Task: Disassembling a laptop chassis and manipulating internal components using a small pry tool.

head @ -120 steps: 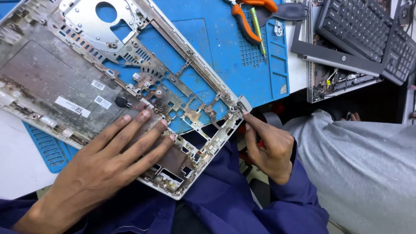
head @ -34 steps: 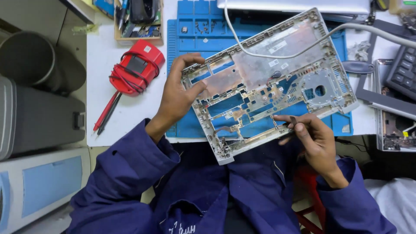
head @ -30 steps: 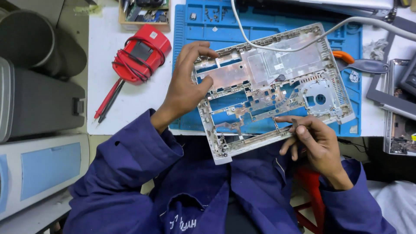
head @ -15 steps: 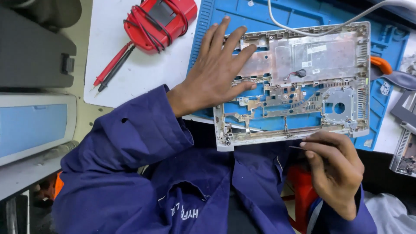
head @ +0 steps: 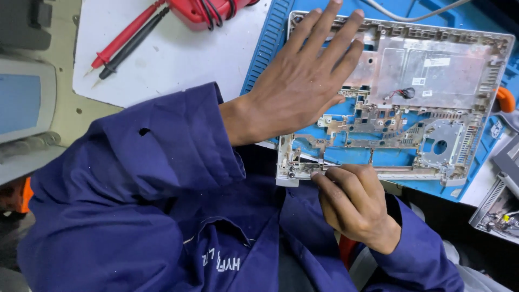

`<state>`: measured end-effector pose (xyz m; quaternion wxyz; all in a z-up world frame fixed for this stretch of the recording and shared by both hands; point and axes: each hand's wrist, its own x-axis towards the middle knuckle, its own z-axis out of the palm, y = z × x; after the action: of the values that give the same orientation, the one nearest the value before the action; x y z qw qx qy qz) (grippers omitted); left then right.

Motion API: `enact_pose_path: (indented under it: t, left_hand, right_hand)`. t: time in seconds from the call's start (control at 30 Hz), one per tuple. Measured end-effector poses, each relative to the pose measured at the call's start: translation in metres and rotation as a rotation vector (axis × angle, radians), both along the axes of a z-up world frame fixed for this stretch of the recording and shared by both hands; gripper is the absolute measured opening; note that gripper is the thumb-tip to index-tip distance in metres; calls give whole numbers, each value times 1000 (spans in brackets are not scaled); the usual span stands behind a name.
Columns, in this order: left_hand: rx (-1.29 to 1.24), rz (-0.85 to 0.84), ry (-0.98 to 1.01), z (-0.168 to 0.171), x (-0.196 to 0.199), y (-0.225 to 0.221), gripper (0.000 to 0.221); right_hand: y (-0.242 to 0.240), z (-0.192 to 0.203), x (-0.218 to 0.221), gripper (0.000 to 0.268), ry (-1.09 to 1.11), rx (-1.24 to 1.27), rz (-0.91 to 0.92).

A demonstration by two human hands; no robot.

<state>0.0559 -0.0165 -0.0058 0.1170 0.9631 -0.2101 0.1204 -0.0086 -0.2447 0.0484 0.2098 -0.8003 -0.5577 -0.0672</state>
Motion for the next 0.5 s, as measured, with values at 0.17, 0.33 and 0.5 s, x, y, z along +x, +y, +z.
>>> enact_pose_path:
  t: [0.17,0.33,0.5]
  left_hand:
    - [-23,12,40,3,-6,-1,69]
    - [-49,11,22,1,-7,-3,55]
    - [6,40,-2,2,-6,-2,71]
  right_hand:
    - [6,-1,2,16,17,-13,23]
    - [5,-5,0,22,7,-62,14]
    - [9,-2,-1,22,-7,-28,-9]
